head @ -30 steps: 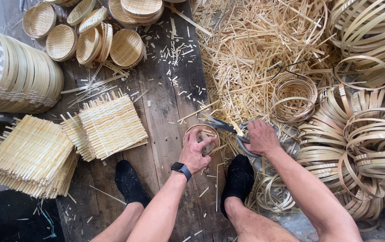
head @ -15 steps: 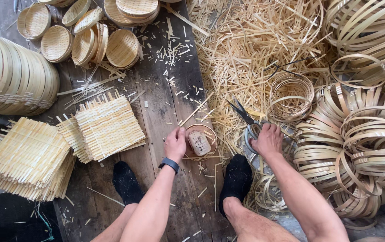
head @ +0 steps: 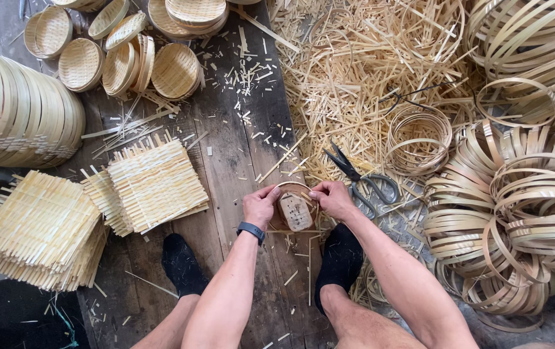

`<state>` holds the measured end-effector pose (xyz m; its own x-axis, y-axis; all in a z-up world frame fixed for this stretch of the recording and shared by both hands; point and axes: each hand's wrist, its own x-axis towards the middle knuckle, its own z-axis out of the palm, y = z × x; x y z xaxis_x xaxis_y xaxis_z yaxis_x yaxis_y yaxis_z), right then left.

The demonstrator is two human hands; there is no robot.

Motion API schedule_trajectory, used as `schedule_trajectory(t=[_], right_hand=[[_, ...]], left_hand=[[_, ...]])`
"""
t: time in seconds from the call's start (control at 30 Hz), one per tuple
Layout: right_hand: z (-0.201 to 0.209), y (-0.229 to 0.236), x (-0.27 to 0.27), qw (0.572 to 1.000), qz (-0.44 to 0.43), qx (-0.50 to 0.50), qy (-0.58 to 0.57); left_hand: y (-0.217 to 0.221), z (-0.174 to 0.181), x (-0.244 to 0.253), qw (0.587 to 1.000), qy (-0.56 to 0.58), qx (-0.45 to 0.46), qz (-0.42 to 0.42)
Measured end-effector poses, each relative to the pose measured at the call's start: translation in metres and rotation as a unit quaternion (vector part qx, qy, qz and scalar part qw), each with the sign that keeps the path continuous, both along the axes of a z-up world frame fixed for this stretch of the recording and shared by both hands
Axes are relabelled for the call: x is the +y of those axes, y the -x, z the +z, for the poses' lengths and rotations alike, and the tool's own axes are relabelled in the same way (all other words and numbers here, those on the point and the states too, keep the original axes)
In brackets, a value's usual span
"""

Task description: The person trims woven bamboo squares using large scissors and fits them into circular bamboo frames by hand to assemble small baskets.

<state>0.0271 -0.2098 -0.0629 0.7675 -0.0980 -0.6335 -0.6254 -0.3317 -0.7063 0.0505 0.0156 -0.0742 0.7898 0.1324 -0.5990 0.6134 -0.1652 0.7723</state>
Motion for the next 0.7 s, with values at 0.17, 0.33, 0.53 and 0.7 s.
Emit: schedule_trajectory(t=[0.17,0.33,0.53,0.7], right_hand=[[0.016,0.003,-0.003,0.983,-0.078,0.104,-0.132],[0.033,0.031,-0.007,0.919,-0.098,0.177,-0.339],[-0.002,0.06,0.024,0.958,-0.135,0.129,-0.218],[-0.01,0.067,0.032,0.973,-0.14,0.113,-0.142]], left_hand=[[0.001,-0.007,-0.001,0.99,0.093,0.074,0.073],[0.03,0.02,0.026,0.922,0.29,0.193,0.171],[0.095,0.02,0.03,0.925,0.284,0.199,0.156],[0.094,0.006,0.023,0.942,0.211,0.206,0.159]])
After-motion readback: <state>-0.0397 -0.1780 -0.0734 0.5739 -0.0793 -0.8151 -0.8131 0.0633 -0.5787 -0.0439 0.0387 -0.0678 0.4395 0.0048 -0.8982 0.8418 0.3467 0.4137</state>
